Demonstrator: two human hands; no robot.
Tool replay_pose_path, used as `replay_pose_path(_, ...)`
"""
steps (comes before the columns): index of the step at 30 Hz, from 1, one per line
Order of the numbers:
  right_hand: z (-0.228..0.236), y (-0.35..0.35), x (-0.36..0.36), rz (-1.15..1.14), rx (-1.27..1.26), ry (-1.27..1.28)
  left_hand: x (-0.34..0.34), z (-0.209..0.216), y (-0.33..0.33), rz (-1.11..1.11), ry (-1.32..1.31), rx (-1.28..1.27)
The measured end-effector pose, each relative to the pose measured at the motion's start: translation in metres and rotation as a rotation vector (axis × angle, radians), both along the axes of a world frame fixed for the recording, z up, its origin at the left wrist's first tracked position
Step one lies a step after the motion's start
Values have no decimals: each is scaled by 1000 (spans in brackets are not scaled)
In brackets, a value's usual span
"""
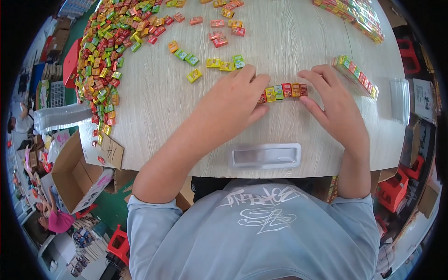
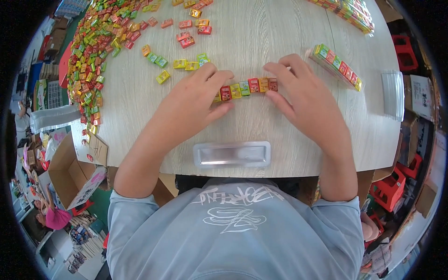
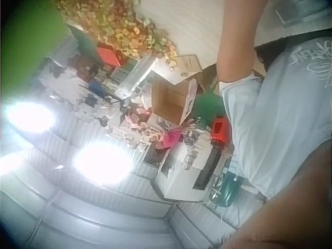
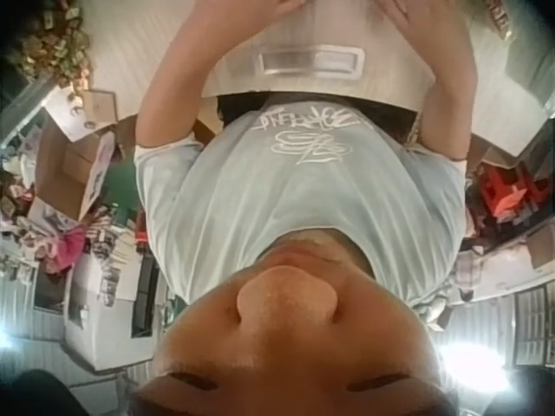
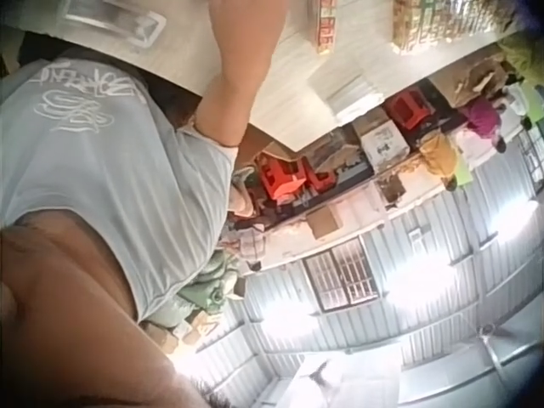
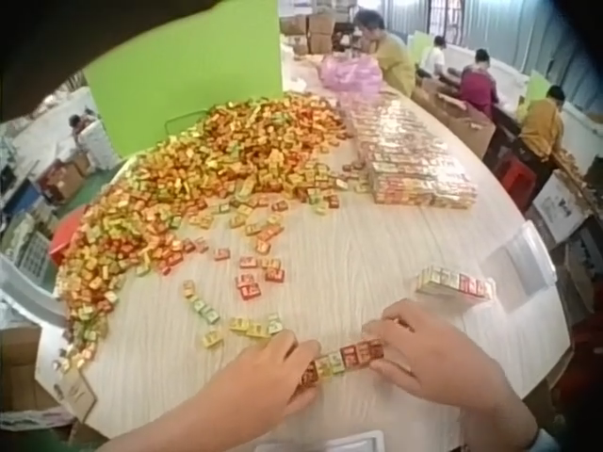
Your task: Sorting and stacking small colorful packages into organized rows on a wooden table.
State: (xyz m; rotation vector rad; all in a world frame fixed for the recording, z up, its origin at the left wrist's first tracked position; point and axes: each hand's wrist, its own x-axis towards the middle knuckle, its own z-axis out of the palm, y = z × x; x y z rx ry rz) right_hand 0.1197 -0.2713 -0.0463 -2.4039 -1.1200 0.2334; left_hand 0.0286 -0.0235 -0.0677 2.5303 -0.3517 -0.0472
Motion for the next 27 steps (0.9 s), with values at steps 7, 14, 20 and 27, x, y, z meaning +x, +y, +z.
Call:
replay_pose_path(7,-11,6,2,86,6,129,6,-8,-9,-13,-100,64)
replay_pose_path(14,-15,7,3,141,30,72,4,-15,-10,-21,-186,54)
replay_pose_path(20,-5,7,-17,97,65,-21,-6,-5,-14,25,-217,34)
replay_pose_path(27,43,-16,-90,53,127,-35,-74,42,-37,37,-310,73)
